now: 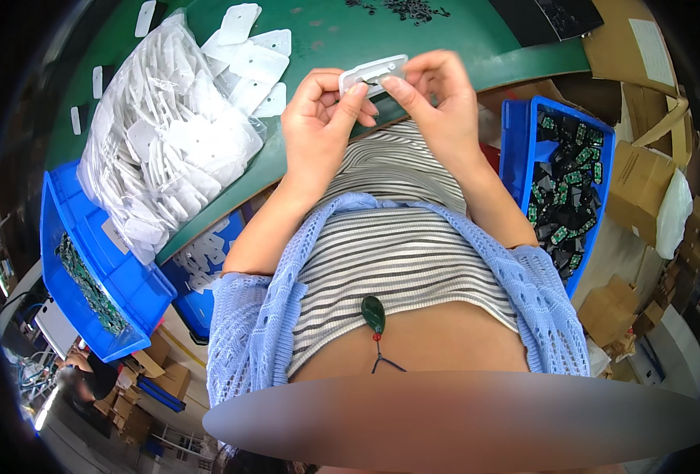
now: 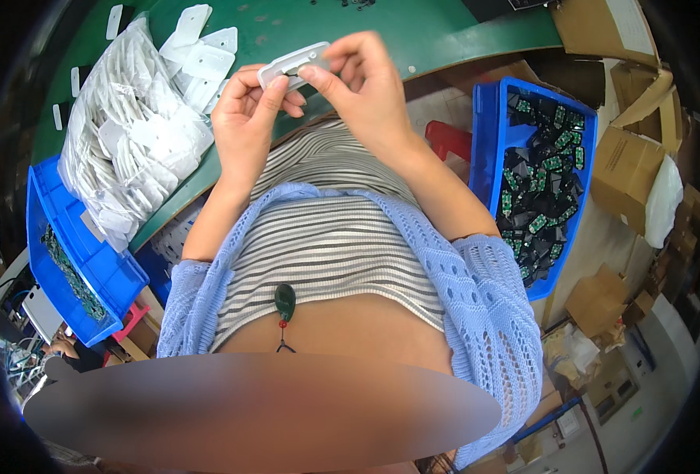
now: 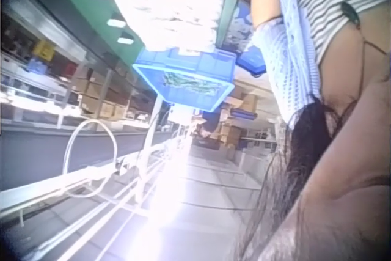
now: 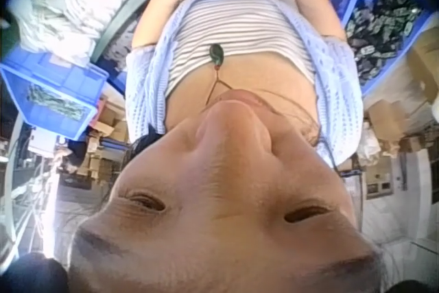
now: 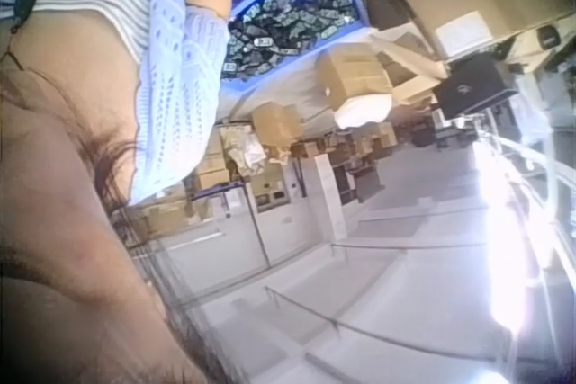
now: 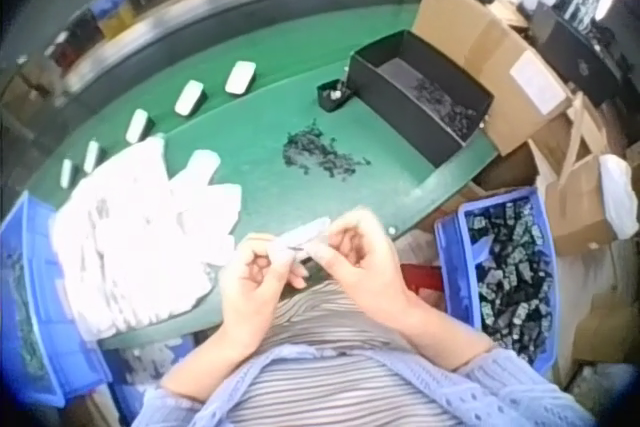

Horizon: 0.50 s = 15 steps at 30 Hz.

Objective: The person assembles plastic cases for electronic components by snapping plastic case pieces together by hand.

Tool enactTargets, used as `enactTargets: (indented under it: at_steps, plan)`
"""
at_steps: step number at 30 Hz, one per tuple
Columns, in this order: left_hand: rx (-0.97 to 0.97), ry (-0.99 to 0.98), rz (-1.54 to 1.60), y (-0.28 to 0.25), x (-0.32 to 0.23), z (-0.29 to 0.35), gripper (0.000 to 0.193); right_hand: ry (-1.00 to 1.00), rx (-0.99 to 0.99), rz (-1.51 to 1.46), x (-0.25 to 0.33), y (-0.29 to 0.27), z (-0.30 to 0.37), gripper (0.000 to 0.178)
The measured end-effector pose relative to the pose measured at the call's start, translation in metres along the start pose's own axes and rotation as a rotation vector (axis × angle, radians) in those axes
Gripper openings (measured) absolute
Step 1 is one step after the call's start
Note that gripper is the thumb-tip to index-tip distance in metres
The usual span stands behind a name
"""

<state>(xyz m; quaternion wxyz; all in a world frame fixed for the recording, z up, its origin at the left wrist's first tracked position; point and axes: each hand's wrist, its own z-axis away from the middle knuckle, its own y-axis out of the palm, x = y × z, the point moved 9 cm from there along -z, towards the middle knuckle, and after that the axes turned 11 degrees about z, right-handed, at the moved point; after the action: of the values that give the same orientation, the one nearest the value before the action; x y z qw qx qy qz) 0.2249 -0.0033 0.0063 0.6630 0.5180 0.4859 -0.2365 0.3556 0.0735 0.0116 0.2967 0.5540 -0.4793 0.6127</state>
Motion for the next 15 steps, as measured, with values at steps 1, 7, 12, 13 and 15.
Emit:
enactTargets:
  at_steps: [1, 7, 12, 13, 15]
  plan:
    - [0.013, -0.052, 0.022, 0.0, 0.002, 0.001, 0.008, 0.004, -0.012, -0.002, 0.002, -0.003, -0.001, 0.02]
    - [0.056, -0.126, -0.02, 0.009, 0.006, 0.003, 0.01, -0.152, 0.221, 0.163, 0.006, 0.004, -0.005, 0.025]
    - [0.052, -0.226, -0.199, 0.007, 0.021, 0.003, 0.015, 0.022, 0.25, 0.062, -0.016, 0.001, -0.001, 0.022]
    - [0.072, -0.237, -0.142, 0.009, 0.026, 0.0, 0.02, 0.027, 0.18, 0.088, -0.019, -0.004, -0.001, 0.022]
    - [0.098, -0.235, -0.142, 0.015, 0.027, -0.007, 0.024, 0.076, 0.127, 0.119, -0.027, -0.013, 0.0, 0.023]
